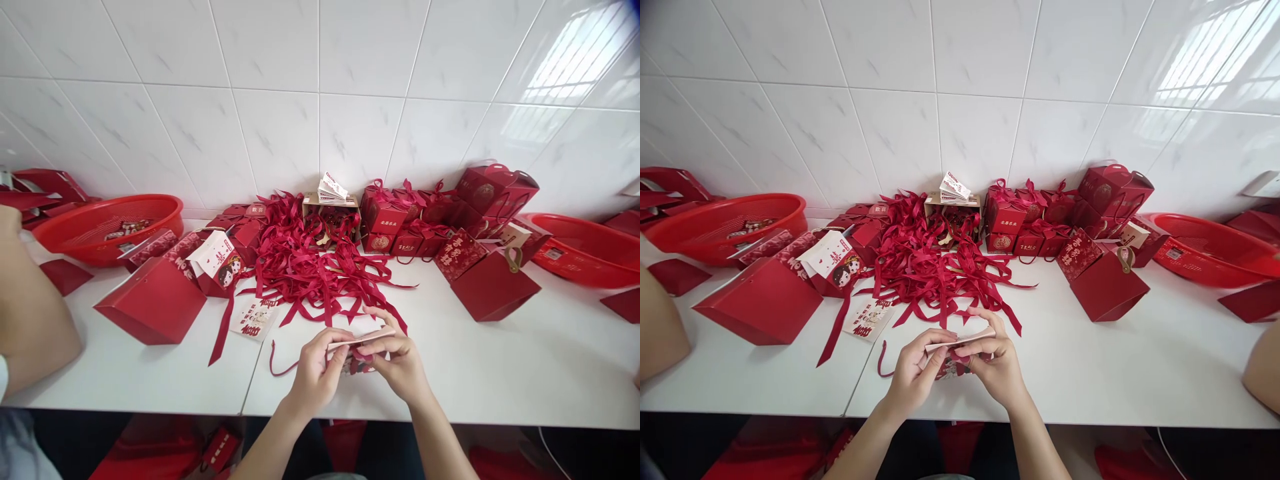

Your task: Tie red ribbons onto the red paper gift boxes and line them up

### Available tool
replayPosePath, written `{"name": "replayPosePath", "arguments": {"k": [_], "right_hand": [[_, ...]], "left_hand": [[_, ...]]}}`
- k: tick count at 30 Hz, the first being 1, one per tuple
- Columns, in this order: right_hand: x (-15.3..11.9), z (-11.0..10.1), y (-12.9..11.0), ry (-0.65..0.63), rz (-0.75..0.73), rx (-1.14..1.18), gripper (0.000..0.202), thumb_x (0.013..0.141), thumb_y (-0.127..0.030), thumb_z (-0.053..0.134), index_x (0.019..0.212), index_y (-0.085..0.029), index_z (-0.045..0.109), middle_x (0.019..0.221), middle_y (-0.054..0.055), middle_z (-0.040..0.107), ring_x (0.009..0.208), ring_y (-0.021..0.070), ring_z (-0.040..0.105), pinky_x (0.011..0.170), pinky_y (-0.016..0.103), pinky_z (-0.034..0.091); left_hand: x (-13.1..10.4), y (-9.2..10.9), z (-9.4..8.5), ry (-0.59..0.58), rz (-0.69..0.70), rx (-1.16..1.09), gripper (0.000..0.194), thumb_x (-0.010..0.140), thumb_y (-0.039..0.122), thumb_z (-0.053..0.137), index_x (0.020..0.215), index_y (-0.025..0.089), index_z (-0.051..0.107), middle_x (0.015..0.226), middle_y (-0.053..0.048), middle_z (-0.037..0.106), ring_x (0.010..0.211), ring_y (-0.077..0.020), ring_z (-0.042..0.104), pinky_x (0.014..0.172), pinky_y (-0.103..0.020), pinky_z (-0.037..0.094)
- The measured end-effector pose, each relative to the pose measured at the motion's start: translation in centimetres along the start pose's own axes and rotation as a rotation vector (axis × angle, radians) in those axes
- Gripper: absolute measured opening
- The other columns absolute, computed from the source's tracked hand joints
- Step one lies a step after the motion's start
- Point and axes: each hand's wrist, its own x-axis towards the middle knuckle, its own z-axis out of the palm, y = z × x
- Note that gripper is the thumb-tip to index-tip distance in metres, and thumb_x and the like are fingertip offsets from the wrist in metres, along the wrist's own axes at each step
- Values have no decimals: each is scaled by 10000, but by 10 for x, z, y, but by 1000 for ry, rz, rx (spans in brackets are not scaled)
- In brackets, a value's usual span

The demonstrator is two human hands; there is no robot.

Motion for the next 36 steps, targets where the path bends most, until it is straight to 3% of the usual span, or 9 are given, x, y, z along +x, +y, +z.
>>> {"name": "replayPosePath", "arguments": {"k": [7,10,13,16,19,24,28,32,36], "right_hand": [[-2,-3,-4,-29,-9,-22,50,794,-293,752,815,-312,793,949,117,676,1268,318,499,503,290,591],[-3,-5,-6,16,-126,-122,97,819,-249,727,809,-319,792,956,109,670,1296,318,478,653,350,611],[-3,-6,-3,90,-206,-181,141,772,-221,770,881,-309,771,1192,94,620,1306,328,469,803,408,583],[-3,-1,3,155,-117,-51,444,698,-257,831,1100,-294,647,1233,89,606,981,251,667,642,330,586],[-5,8,7,150,-52,13,242,758,-304,779,903,-239,597,830,7,654,550,130,612,424,237,488],[-10,14,3,192,-86,5,251,779,-284,752,736,-219,513,686,-29,553,521,112,555,426,221,460],[-12,9,-3,207,-152,-39,235,760,-244,768,746,-214,535,707,-10,565,599,131,581,507,240,490],[-14,2,-8,194,-222,-102,235,753,-216,777,764,-221,543,720,-5,578,626,141,583,539,254,488],[-17,-3,-14,165,-274,-171,227,767,-183,762,775,-226,539,700,-10,569,637,148,571,555,263,468]], "left_hand": [[-3,0,1,-26,0,-17,186,962,262,495,1029,168,641,1029,-95,666,974,-212,651,857,-334,542],[-5,1,1,-34,7,-13,185,962,255,492,1029,167,641,1024,-92,671,993,-214,657,878,-340,542],[-7,1,0,-48,22,1,184,961,254,488,1022,173,642,1024,-90,675,1000,-213,664,881,-340,550],[-8,-1,2,-46,47,36,154,944,259,507,1010,190,627,1004,-79,668,972,-208,673,848,-337,564],[-8,-7,9,22,64,110,259,822,277,682,1041,202,567,1044,-82,627,936,-227,669,803,-361,571],[-10,-18,14,242,67,290,528,732,246,762,1166,217,462,1167,-123,539,1110,-300,567,937,-502,478],[-14,-9,1,287,17,362,461,769,282,737,1132,213,461,1074,-89,582,1004,-250,604,854,-412,513],[-20,7,-17,136,-63,359,117,862,278,642,900,205,560,742,11,620,613,-133,593,551,-231,490],[-27,20,-41,42,-38,341,154,876,247,622,733,198,649,695,-4,626,646,-140,601,574,-228,490]]}}
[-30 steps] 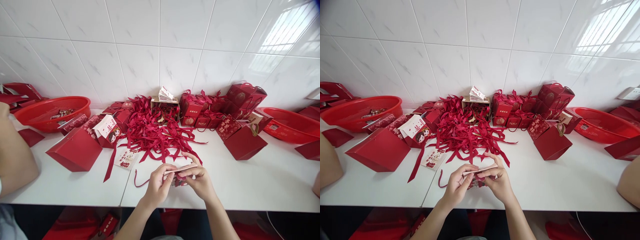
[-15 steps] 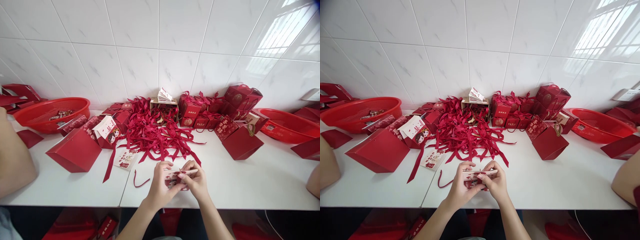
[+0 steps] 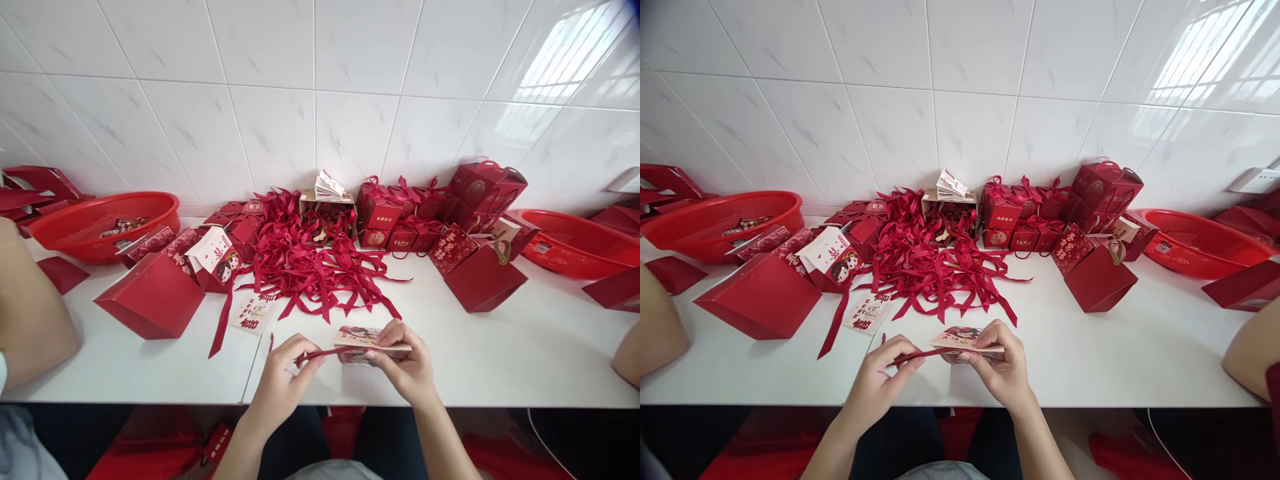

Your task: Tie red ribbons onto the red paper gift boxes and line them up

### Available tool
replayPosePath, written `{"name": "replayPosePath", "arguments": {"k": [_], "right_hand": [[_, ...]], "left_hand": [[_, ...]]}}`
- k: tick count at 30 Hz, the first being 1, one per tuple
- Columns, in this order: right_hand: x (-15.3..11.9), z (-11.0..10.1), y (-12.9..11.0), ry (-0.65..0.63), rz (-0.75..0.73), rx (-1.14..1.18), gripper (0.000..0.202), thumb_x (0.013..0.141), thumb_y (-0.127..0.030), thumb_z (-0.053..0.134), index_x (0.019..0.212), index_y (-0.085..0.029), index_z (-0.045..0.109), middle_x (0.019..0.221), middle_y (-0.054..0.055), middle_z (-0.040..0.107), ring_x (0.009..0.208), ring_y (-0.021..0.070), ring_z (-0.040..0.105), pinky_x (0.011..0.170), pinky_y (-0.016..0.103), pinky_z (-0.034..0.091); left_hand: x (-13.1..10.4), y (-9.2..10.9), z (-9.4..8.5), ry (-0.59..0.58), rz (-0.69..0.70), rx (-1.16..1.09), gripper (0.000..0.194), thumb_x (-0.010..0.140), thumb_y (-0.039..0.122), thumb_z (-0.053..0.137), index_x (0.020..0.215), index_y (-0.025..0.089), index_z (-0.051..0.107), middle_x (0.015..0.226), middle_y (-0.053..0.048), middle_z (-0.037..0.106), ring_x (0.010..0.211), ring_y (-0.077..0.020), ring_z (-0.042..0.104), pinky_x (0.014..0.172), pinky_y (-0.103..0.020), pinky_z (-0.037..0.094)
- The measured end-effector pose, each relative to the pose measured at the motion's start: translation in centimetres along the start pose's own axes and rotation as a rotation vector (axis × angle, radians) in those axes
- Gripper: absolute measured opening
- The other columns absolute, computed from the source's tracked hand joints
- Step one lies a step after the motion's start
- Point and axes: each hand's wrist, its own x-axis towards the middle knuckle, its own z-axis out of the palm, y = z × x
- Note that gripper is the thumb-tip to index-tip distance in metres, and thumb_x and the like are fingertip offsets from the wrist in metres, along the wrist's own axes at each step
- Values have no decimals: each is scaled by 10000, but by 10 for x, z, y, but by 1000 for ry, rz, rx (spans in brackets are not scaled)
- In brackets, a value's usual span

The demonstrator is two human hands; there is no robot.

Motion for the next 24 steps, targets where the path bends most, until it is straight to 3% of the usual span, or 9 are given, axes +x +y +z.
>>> {"name": "replayPosePath", "arguments": {"k": [3,6,9,11,15,18,20,24], "right_hand": [[-1,-2,-9,-88,-51,-34,240,744,-181,782,754,-223,546,696,-1,602,647,163,571,599,299,456],[-4,2,-19,-212,-147,-61,219,779,-212,753,774,-227,534,704,5,622,646,172,569,623,326,430],[-6,8,-27,-279,-195,-62,166,848,-261,677,807,-232,519,706,9,620,644,176,565,634,341,410],[-8,11,-29,-285,-198,-53,172,867,-294,659,805,-232,511,696,7,613,639,174,563,628,336,402],[-9,11,-29,-273,-185,-58,196,869,-321,665,791,-230,510,689,2,615,635,168,563,623,328,399],[-10,9,-28,-260,-170,-63,192,872,-325,660,790,-228,516,691,4,622,637,168,565,627,332,404],[-9,7,-28,-251,-172,-68,192,878,-333,654,795,-228,516,691,5,619,635,168,564,621,334,405],[-9,7,-30,-233,-151,-67,227,871,-372,669,782,-228,518,693,11,623,629,167,569,615,337,413]], "left_hand": [[-4,8,-18,79,139,-139,71,851,231,668,802,220,718,853,-47,662,792,-181,656,642,-257,543],[-5,26,-22,109,248,-314,30,851,220,682,835,223,707,896,-65,694,853,-212,684,718,-314,582],[-2,41,-14,164,146,-484,198,863,246,681,1017,249,555,766,-12,709,687,-173,689,652,-305,589],[1,44,-9,210,96,-529,287,850,252,698,1035,266,479,741,24,702,617,-145,677,573,-245,566],[5,32,-10,45,121,-378,35,880,232,647,874,204,627,727,-7,701,624,-145,682,597,-235,569],[5,25,-14,-92,84,-314,191,952,217,523,1035,214,694,912,-62,754,830,-191,721,771,-293,589],[4,23,-15,-130,133,-305,225,941,193,537,1091,243,697,994,-67,745,924,-203,710,818,-299,577],[1,28,-9,-92,281,-228,183,834,123,671,926,262,747,946,-58,683,899,-198,675,797,-303,562]]}}
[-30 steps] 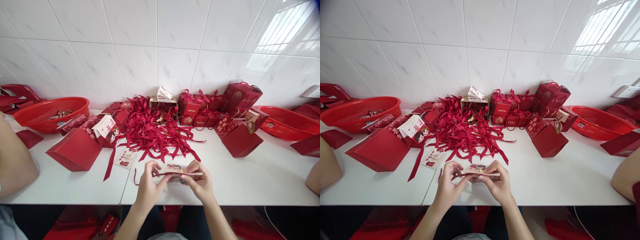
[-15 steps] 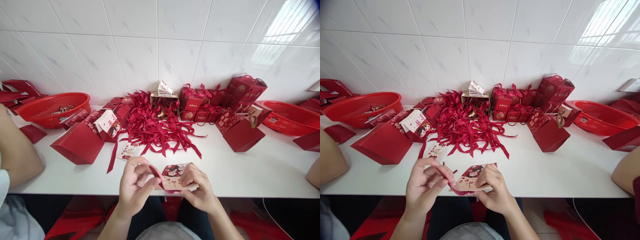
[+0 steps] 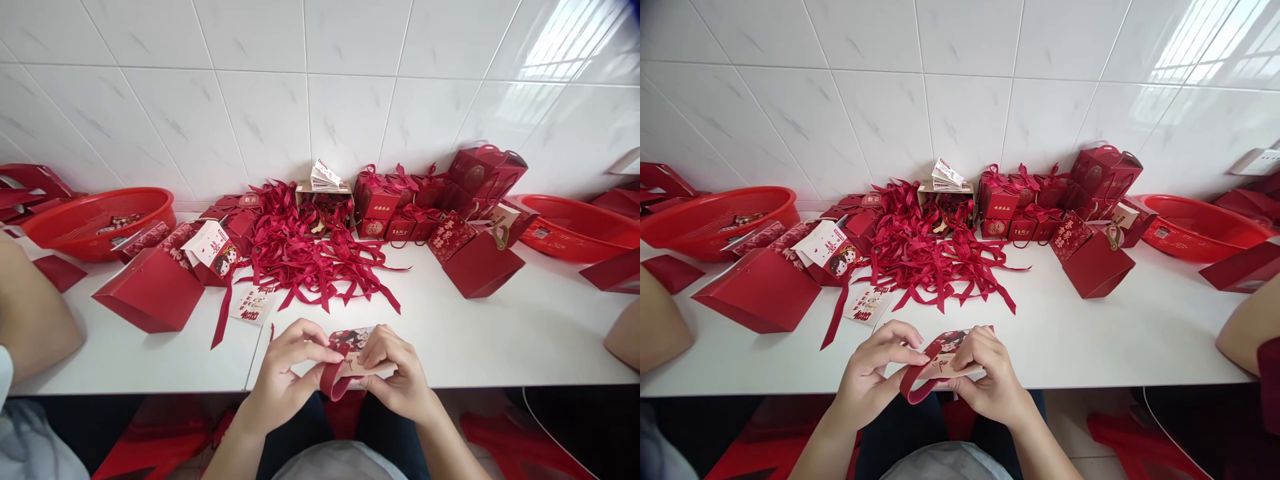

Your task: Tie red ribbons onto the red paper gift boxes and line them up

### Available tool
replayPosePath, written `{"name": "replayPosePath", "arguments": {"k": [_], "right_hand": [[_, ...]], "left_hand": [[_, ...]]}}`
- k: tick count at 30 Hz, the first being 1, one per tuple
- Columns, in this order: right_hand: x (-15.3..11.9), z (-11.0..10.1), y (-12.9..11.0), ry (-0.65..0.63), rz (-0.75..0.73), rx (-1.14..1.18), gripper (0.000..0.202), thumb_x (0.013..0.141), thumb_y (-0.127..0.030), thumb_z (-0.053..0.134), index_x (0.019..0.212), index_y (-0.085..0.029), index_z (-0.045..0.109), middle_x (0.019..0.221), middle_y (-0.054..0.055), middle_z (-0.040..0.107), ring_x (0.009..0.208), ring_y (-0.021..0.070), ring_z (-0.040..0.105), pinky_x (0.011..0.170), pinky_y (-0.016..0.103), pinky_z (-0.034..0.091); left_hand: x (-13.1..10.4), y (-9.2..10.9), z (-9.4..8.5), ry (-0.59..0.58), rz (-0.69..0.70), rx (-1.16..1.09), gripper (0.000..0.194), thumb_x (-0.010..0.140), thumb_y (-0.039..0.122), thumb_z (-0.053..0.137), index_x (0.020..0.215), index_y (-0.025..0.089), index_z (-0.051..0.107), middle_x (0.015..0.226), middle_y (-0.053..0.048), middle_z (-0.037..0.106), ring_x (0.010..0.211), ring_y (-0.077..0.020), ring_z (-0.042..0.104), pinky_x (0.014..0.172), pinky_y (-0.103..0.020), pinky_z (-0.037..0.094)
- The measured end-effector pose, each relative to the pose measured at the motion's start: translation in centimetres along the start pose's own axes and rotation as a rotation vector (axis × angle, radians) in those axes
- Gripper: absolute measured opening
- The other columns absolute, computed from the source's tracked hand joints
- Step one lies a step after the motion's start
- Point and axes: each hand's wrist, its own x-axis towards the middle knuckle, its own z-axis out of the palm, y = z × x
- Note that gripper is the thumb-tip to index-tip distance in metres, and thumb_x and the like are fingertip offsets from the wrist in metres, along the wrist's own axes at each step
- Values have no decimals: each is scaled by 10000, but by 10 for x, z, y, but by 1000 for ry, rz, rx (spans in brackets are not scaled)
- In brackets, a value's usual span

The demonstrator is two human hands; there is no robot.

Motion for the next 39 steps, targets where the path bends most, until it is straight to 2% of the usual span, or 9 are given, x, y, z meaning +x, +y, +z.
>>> {"name": "replayPosePath", "arguments": {"k": [5,10,14,23,29,34,39], "right_hand": [[-1,2,0,7,20,34,234,835,-343,722,776,-233,524,677,-5,622,626,162,581,613,322,422],[-1,3,2,22,50,40,251,835,-377,714,756,-231,526,659,-2,611,611,163,574,594,317,426],[-2,3,3,25,53,24,259,826,-376,723,758,-229,521,671,2,616,612,164,574,594,319,433],[-2,3,3,42,67,34,234,806,-315,748,764,-225,536,674,-4,614,619,155,565,601,311,441],[1,2,2,69,67,60,227,779,-289,773,746,-222,558,685,3,634,626,158,595,598,301,482],[1,-1,1,42,123,205,243,772,-252,780,726,-219,543,896,67,736,835,225,712,723,363,554],[-2,1,5,55,124,273,258,775,-243,778,711,-225,529,851,50,760,822,244,723,787,433,540]], "left_hand": [[-2,5,13,-36,-49,-75,187,844,75,633,917,233,700,941,-65,722,893,-197,697,773,-301,580],[-5,4,19,38,-140,-133,109,848,110,643,895,200,682,889,-72,734,841,-199,712,702,-277,587],[-7,2,20,63,-163,-153,102,852,120,644,900,201,684,894,-62,725,844,-191,710,716,-269,577],[-7,1,19,25,-128,-151,166,838,74,641,923,211,682,898,-61,735,837,-193,702,709,-279,566],[-4,1,18,-70,-62,-182,246,837,33,619,965,233,680,921,-45,740,880,-181,703,805,-296,572],[-3,0,17,-127,-71,-230,263,848,33,602,989,240,682,950,-42,732,898,-175,696,834,-290,558],[-4,-2,19,-121,-105,-269,249,850,53,612,977,251,692,933,-33,734,889,-177,694,819,-285,558]]}}
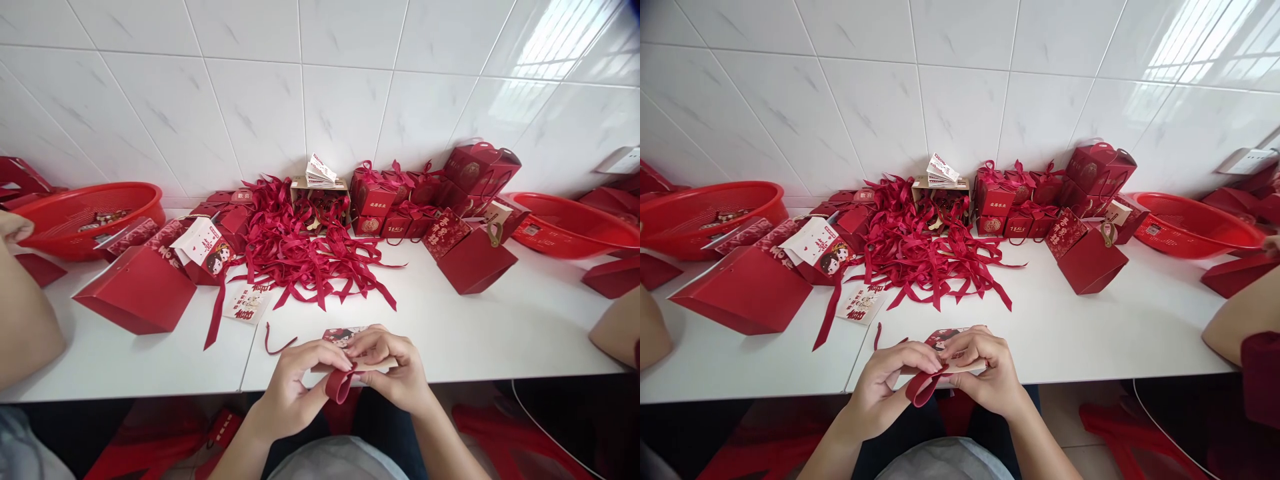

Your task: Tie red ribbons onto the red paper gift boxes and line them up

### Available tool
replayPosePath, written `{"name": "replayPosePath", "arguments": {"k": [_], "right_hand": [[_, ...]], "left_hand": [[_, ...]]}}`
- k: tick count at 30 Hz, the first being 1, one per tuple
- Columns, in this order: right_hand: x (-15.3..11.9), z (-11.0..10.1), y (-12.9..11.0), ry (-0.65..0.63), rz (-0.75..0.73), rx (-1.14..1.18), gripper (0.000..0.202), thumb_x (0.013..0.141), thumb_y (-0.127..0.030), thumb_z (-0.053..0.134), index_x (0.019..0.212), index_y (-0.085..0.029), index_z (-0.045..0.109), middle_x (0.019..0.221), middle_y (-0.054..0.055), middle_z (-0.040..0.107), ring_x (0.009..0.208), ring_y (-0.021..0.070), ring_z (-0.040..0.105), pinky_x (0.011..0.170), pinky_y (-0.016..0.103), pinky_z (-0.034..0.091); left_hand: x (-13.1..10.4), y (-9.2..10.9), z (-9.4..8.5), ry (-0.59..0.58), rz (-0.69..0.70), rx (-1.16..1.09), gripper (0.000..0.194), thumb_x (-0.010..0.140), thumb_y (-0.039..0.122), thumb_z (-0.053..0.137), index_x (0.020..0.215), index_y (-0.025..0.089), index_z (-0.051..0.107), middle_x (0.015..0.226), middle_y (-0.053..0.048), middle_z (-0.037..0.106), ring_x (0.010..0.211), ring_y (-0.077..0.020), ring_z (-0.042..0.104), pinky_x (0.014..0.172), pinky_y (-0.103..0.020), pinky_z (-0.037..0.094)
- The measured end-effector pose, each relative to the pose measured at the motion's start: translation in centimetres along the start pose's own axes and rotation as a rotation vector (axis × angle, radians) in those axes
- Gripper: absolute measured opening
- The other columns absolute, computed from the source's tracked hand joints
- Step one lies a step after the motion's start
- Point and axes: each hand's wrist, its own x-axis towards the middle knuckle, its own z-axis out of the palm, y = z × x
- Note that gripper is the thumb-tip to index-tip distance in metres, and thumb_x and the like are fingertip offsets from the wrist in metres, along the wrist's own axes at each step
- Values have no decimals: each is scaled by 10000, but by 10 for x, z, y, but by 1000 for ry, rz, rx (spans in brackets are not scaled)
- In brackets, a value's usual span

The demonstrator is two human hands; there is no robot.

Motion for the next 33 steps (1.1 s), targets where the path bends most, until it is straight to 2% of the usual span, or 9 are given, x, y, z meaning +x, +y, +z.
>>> {"name": "replayPosePath", "arguments": {"k": [7,11,14,17,22,26,29,31,33], "right_hand": [[-5,3,7,77,-2,48,269,739,-224,807,679,-226,544,701,18,691,702,192,627,676,357,512],[-4,5,8,123,33,86,299,761,-236,792,769,-243,494,662,-5,649,617,155,559,579,288,480],[-3,6,9,148,96,170,398,723,-215,824,791,-253,434,662,-30,636,622,136,545,578,248,472],[-5,7,14,173,158,283,444,672,-145,850,766,-244,428,667,-43,628,642,118,534,613,226,466],[-11,8,21,230,203,385,451,658,-82,835,757,-237,423,674,-52,604,618,97,515,579,197,437],[-12,7,25,235,266,434,459,646,-95,844,785,-245,433,672,-66,609,589,92,531,559,195,447],[-14,-2,29,212,345,392,416,684,-169,833,871,-259,472,748,-53,642,571,93,561,536,198,464],[-21,-12,32,158,408,253,389,711,-222,817,950,-265,513,849,-26,659,611,107,595,554,213,484],[-34,-25,34,73,441,52,388,713,-263,816,1012,-260,569,945,10,664,747,152,641,662,256,521]], "left_hand": [[-1,-6,4,17,3,-33,212,859,78,614,964,251,680,923,-27,726,894,-175,686,854,-295,552],[-3,-9,6,3,7,-17,245,891,108,569,1080,257,610,1113,-60,662,1080,-214,638,960,-349,527],[-4,-10,6,-43,-28,10,313,932,121,486,1200,278,521,1200,-71,614,1183,-225,585,998,-357,508],[-1,-9,6,-58,-36,76,271,943,127,467,1160,281,513,1125,-44,626,1138,-197,600,1012,-332,487],[4,-11,9,-15,-176,110,123,969,212,463,1071,258,514,1006,-26,633,962,-155,645,857,-246,532],[8,-16,13,26,-234,129,77,974,258,453,1017,239,515,937,-21,624,861,-143,642,786,-236,537],[12,-21,17,85,-242,149,75,962,262,461,973,230,529,892,-19,623,836,-151,642,775,-248,546],[13,-25,19,116,-243,150,75,952,252,463,975,230,531,887,-21,629,819,-154,651,764,-255,557],[12,-31,23,119,-232,131,96,951,249,453,1009,231,527,914,-31,646,816,-160,668,744,-259,571]]}}
